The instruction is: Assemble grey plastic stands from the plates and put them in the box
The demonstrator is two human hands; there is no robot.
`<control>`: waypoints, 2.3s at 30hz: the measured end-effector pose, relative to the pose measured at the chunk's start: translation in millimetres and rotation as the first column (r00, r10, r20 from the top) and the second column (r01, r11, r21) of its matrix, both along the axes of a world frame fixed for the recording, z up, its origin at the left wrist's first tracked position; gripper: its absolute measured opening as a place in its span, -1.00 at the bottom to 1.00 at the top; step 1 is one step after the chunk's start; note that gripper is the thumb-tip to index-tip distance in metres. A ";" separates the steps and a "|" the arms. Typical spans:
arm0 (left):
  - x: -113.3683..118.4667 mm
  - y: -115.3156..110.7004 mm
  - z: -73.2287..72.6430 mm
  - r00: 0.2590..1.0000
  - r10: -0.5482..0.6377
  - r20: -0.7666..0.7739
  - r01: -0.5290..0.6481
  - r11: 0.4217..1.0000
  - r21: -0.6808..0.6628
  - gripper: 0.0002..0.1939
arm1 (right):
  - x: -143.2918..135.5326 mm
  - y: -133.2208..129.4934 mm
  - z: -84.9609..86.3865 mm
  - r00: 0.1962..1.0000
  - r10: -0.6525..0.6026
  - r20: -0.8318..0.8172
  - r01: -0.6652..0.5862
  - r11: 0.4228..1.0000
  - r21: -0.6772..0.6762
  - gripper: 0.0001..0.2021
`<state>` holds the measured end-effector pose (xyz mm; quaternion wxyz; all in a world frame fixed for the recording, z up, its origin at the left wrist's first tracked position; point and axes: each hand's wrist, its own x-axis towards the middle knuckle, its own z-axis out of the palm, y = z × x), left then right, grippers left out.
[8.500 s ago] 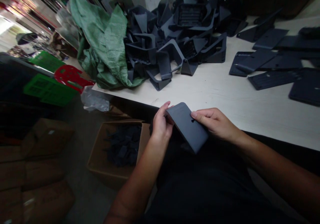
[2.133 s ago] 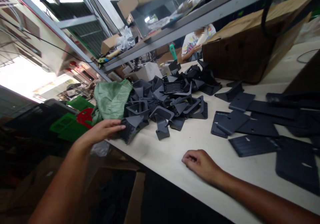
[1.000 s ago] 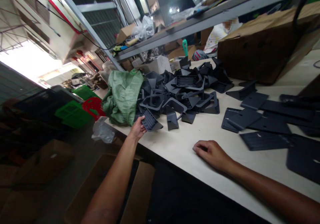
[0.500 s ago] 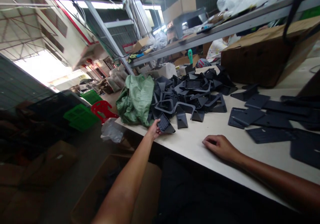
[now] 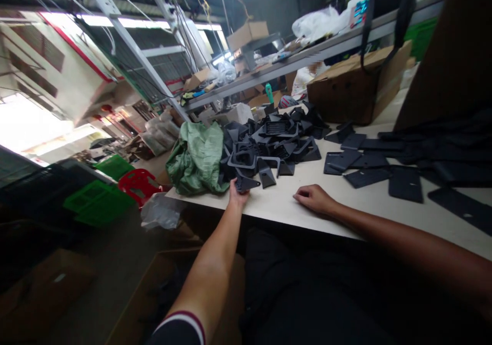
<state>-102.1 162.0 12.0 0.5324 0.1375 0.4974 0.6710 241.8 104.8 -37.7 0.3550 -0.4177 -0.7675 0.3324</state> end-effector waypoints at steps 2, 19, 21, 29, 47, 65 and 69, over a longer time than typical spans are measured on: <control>-2.4 -9.3 -0.7 1.000 -0.011 0.003 0.011 0.999 0.034 -0.65 | -1.2 -0.3 -0.1 1.000 -0.013 0.004 0.013 1.000 0.014 -0.67; -62.0 -27.9 5.5 0.986 -0.143 -0.082 0.165 0.890 0.425 -0.41 | -6.8 0.0 1.1 0.998 -0.056 0.016 0.057 0.998 -0.028 -0.68; -62.7 -24.0 5.5 0.989 -0.127 -0.079 0.149 0.884 0.444 -0.40 | -7.0 -0.6 3.5 0.998 -0.053 0.031 0.054 0.998 -0.039 -0.68; -42.5 22.8 2.4 0.979 -0.200 0.038 0.158 0.866 0.475 -0.45 | -7.7 -2.3 12.2 0.996 -0.028 0.088 0.036 0.995 -0.094 -0.69; -19.6 16.9 -8.0 0.868 -0.456 0.195 0.321 0.816 0.480 -0.44 | -7.9 1.7 10.5 0.999 0.001 0.049 0.007 0.985 -0.175 -0.82; 25.4 -13.1 19.8 0.754 -0.653 0.071 0.521 0.661 0.539 -0.55 | -11.5 5.8 0.3 0.944 -0.294 -0.152 0.249 0.933 -0.260 -0.69; 38.7 -29.6 4.6 0.778 -0.628 0.025 0.628 0.778 0.021 -0.68 | -19.9 26.9 3.5 0.822 -0.527 -0.218 0.338 0.758 -0.558 -0.28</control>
